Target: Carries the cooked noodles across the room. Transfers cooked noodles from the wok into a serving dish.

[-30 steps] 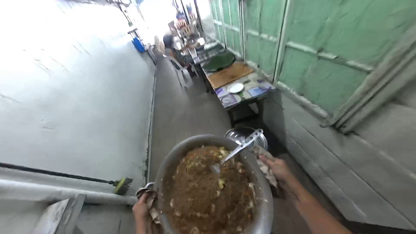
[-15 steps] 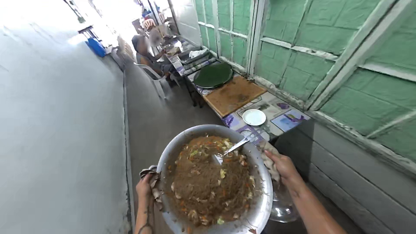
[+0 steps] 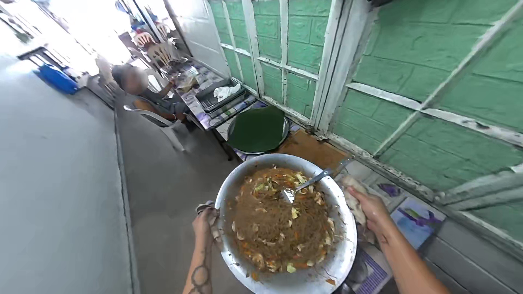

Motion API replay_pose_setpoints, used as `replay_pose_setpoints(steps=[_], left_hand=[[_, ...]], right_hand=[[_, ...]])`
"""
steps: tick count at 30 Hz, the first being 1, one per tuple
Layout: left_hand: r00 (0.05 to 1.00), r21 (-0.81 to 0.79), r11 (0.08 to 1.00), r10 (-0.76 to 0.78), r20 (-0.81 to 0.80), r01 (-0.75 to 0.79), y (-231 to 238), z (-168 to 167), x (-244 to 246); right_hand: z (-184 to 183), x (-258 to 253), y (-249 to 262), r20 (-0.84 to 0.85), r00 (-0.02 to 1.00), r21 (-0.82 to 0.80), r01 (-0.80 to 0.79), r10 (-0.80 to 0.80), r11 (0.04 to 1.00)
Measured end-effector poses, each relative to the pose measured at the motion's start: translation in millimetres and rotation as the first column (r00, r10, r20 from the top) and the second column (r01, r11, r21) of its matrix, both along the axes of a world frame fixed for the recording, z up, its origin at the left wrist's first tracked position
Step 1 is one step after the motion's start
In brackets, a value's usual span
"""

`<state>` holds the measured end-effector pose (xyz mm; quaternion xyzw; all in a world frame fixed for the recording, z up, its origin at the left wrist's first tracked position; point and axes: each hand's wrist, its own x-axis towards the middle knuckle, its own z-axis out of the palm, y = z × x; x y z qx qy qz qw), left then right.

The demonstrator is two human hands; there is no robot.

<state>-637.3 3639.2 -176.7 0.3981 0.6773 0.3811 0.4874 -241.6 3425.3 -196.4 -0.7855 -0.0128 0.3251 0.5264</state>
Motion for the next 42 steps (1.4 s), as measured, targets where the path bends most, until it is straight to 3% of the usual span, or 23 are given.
replay_pose_setpoints(steps=[5,10,18,22,25,27,33,37,42], left_hand=[[0.993,-0.068,0.998,0.009,0.12,-0.001,65.5,-30.9,43.4],[0.995,-0.113,0.993,-0.012,0.095,0.023,100.3,-47.6,65.1],[0.981,-0.158,0.969,-0.193,0.001,0.191,133.9,-36.0,76.4],[0.923,-0.211,0.919,-0.364,-0.123,0.334,139.3,-28.3,66.8],[0.893,-0.148,0.901,-0.428,-0.14,0.408,143.4,-27.4,51.9],[0.876,-0.107,0.883,-0.468,-0.115,0.457,148.5,-24.9,40.3],[0.756,-0.19,0.733,-0.639,0.138,0.654,149.2,2.0,27.7],[0.86,-0.229,0.842,-0.42,0.29,0.489,141.6,2.8,35.7],[0.924,-0.22,0.902,-0.338,0.178,0.372,135.7,-27.1,44.1]], right_hand=[[-13.5,37.6,56.5,0.011,0.999,-0.106,0.033,-0.032,0.994],[-39.6,47.6,75.1,0.016,0.996,-0.17,0.085,-0.083,0.982],[-42.8,37.1,66.4,-0.033,0.991,-0.304,0.11,-0.126,0.946],[-42.6,42.0,70.0,-0.052,0.991,-0.322,0.098,-0.121,0.942],[-46.6,44.4,69.5,-0.065,0.989,-0.32,0.102,-0.129,0.942],[-46.6,44.0,70.4,-0.062,0.989,-0.316,0.109,-0.135,0.943],[-48.7,43.0,69.2,-0.062,0.992,-0.283,0.089,-0.111,0.955],[-47.2,43.4,68.5,-0.066,0.992,-0.292,0.083,-0.106,0.953],[-42.2,39.5,69.4,-0.071,0.992,-0.27,0.081,-0.104,0.959]])
